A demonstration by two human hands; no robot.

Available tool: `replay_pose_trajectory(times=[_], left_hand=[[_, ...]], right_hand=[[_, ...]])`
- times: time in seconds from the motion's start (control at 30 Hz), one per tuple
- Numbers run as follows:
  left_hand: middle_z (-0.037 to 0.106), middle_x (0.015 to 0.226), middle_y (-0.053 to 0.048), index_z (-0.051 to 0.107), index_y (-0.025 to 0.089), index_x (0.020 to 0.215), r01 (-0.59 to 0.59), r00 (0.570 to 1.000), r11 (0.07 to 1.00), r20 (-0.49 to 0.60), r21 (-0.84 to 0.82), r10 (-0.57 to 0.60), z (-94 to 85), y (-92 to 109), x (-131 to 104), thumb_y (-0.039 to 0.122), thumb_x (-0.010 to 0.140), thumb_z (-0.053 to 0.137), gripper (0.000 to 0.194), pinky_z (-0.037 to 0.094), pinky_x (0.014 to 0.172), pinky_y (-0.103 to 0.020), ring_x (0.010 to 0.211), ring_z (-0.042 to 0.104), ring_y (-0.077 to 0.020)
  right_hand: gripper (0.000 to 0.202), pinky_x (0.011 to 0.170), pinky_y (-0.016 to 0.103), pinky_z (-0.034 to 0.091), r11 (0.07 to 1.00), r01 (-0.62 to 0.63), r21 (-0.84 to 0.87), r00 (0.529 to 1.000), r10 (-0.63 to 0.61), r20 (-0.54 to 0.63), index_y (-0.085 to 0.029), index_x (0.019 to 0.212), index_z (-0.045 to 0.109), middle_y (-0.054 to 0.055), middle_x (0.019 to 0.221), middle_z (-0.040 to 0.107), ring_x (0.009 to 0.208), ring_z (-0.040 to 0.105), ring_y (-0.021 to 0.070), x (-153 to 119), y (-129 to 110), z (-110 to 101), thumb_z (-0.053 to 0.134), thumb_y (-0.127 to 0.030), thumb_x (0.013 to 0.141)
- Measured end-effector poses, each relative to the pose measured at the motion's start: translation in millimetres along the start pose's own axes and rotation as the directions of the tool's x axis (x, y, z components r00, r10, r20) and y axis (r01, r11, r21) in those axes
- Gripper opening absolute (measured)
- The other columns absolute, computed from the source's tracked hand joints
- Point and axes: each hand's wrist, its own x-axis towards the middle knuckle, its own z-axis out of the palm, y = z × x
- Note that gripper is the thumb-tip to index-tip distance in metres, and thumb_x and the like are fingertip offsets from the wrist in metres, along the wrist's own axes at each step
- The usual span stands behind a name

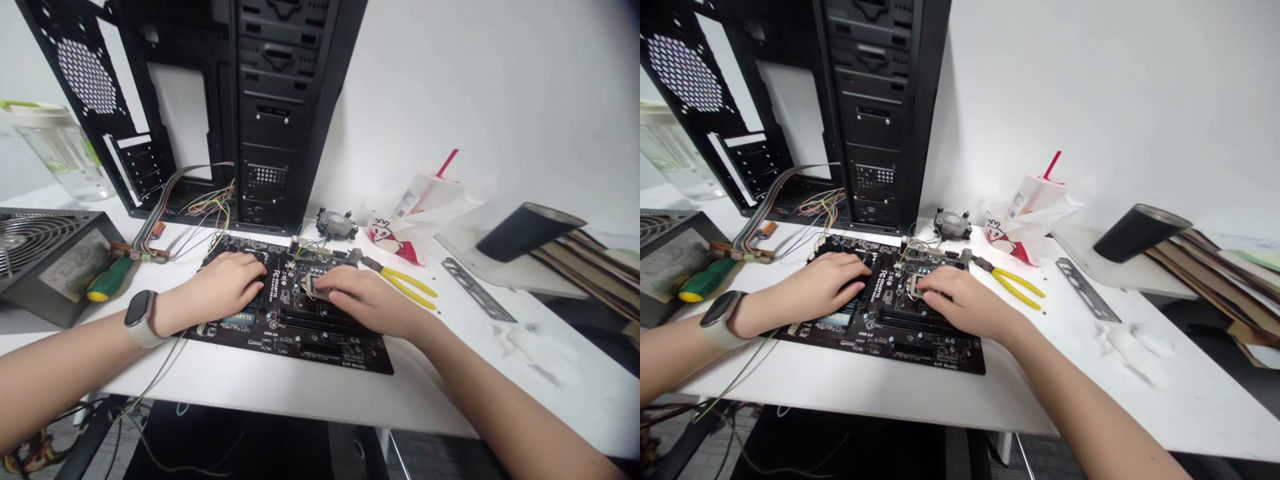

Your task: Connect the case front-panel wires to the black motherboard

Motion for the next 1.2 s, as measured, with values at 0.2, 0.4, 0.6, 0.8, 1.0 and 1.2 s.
replay_pose_trajectory(times=[0.2, 0.4, 0.6, 0.8, 1.0, 1.2], left_hand=[[0.067, 0.104, -0.010, 0.065, 0.012, 0.108, 0.007, 1.000, 1.000, 0.009, 0.000, -0.007, -1.4, 1, -1, 0.022, 0.096, 0.046, 0.025, 0.051, 0.093, -0.049, 0.097, 0.064, -0.0281], [0.067, 0.104, -0.010, 0.065, 0.012, 0.109, 0.007, 1.000, 1.000, 0.010, -0.001, -0.007, -1.1, 1, 0, 0.021, 0.096, 0.046, 0.024, 0.051, 0.093, -0.048, 0.097, 0.064, -0.0277], [0.067, 0.103, -0.010, 0.065, 0.013, 0.108, 0.004, 1.000, 1.000, 0.003, 0.001, -0.004, -0.1, 0, 0, 0.022, 0.096, 0.047, 0.023, 0.051, 0.093, -0.048, 0.096, 0.064, -0.0276], [0.067, 0.102, -0.010, 0.065, 0.013, 0.106, 0.002, 1.000, 1.000, -0.014, 0.003, -0.002, 0.6, 0, -1, 0.023, 0.096, 0.046, 0.023, 0.052, 0.091, -0.048, 0.096, 0.064, -0.0276], [0.068, 0.104, -0.010, 0.065, 0.013, 0.107, 0.006, 1.000, 1.000, 0.006, 0.011, -0.006, -2.3, 3, 0, 0.021, 0.096, 0.047, 0.023, 0.051, 0.093, -0.047, 0.097, 0.065, -0.0274], [0.068, 0.104, -0.010, 0.065, 0.014, 0.108, 0.005, 1.000, 1.000, 0.005, -0.012, -0.005, -2.0, 2, -1, 0.023, 0.096, 0.046, 0.024, 0.051, 0.092, -0.047, 0.098, 0.064, -0.0271]], right_hand=[[0.041, 0.106, 0.046, 0.047, 0.999, 0.029, -0.015, 0.998, -0.028, 0.056, -0.016, 0.126, 0.061, 0.010, 0.129, 0.064, 0.121, 0.058, 0.0227, -1, 2, 3, 0.037, -0.036, 0.099], [0.042, 0.107, 0.050, 0.046, 0.999, 0.046, -0.011, 0.998, -0.046, 0.050, -0.017, 0.131, 0.056, 0.012, 0.131, 0.063, 0.121, 0.057, 0.0244, -4, 4, 5, 0.039, -0.037, 0.099], [0.054, 0.114, 0.056, 0.039, 0.997, 0.068, -0.039, 0.995, -0.065, 0.069, -0.012, 0.145, 0.043, 0.016, 0.148, 0.048, 0.138, 0.045, 0.0296, 1, 6, 11, 0.040, -0.040, 0.098], [0.066, 0.114, 0.057, 0.037, 0.995, 0.072, -0.068, 0.994, -0.066, 0.088, -0.007, 0.149, 0.037, 0.020, 0.150, 0.045, 0.139, 0.043, 0.0323, 10, 2, 14, 0.047, -0.043, 0.094], [0.065, 0.112, 0.059, 0.039, 0.994, 0.079, -0.075, 0.996, -0.075, 0.055, -0.008, 0.147, 0.039, 0.020, 0.147, 0.048, 0.135, 0.047, 0.0331, 10, -1, 12, 0.048, -0.044, 0.093], [0.064, 0.112, 0.059, 0.039, 0.993, 0.090, -0.071, 0.995, -0.088, 0.036, -0.009, 0.145, 0.040, 0.020, 0.147, 0.048, 0.135, 0.048, 0.0327, 9, -1, 12, 0.049, -0.044, 0.093]])
